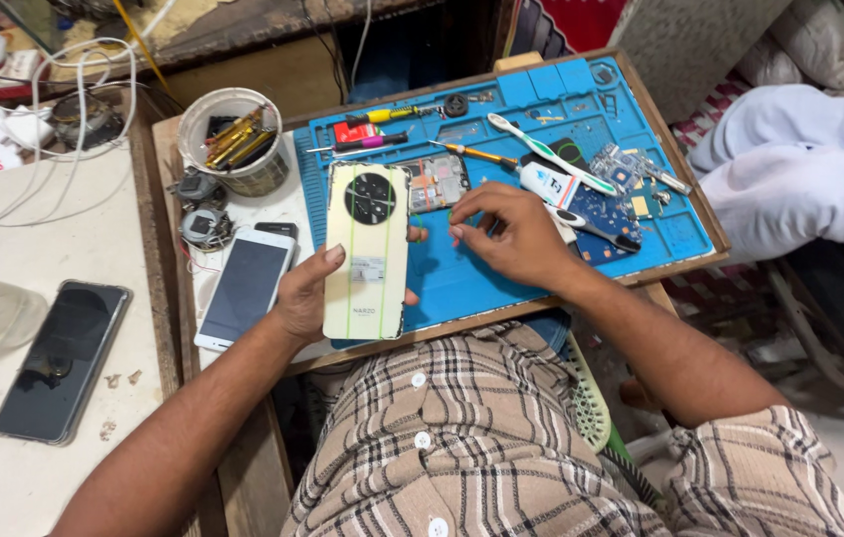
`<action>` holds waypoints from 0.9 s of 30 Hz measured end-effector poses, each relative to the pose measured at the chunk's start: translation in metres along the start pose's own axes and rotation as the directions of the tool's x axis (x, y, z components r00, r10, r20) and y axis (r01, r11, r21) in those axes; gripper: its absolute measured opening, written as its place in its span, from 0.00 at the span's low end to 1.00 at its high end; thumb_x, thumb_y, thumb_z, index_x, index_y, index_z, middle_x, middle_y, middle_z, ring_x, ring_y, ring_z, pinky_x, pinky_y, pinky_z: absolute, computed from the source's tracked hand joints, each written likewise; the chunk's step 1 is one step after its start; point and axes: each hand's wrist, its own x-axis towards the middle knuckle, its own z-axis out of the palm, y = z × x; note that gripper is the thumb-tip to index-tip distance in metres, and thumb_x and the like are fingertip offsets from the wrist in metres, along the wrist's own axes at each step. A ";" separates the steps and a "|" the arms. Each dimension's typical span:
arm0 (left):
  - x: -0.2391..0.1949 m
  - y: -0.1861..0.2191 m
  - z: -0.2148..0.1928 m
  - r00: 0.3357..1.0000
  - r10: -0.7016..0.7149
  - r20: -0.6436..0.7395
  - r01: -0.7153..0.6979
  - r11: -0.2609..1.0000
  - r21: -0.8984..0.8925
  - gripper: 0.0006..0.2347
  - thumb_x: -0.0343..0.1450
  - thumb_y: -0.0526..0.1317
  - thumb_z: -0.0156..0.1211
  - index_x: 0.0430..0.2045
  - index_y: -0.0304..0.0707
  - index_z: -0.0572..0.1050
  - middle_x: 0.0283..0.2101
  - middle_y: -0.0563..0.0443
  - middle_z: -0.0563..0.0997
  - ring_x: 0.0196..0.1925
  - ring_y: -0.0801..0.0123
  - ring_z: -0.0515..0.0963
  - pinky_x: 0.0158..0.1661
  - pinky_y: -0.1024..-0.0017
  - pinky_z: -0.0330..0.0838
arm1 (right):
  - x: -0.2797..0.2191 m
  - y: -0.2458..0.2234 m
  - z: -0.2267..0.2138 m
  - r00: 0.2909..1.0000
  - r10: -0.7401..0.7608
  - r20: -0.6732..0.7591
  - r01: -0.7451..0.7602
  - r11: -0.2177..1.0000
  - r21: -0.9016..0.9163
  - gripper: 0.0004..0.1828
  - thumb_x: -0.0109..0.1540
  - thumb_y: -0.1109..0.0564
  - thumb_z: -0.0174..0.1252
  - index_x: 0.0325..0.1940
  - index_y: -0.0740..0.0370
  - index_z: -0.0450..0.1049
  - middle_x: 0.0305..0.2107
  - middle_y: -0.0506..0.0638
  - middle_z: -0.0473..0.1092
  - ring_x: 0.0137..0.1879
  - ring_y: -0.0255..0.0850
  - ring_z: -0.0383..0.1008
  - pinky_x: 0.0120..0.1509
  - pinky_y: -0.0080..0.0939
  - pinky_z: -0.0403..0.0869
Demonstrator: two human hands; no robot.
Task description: The person cleans a smartphone with a cloth, then wraps a green rubber band around the device to hold it together. They repeatedly adjust the band and wipe the phone's surface while inspecting it.
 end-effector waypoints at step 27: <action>0.001 -0.007 -0.003 0.999 -0.027 0.032 0.025 0.998 0.052 0.40 0.66 0.53 0.62 0.69 0.27 0.54 0.63 0.32 0.72 0.46 0.44 0.84 0.44 0.57 0.84 | -0.008 0.014 0.023 0.944 0.162 0.289 -0.324 0.275 0.905 0.06 0.69 0.57 0.58 0.45 0.63 0.74 0.36 0.52 0.76 0.26 0.31 0.67 0.31 0.27 0.66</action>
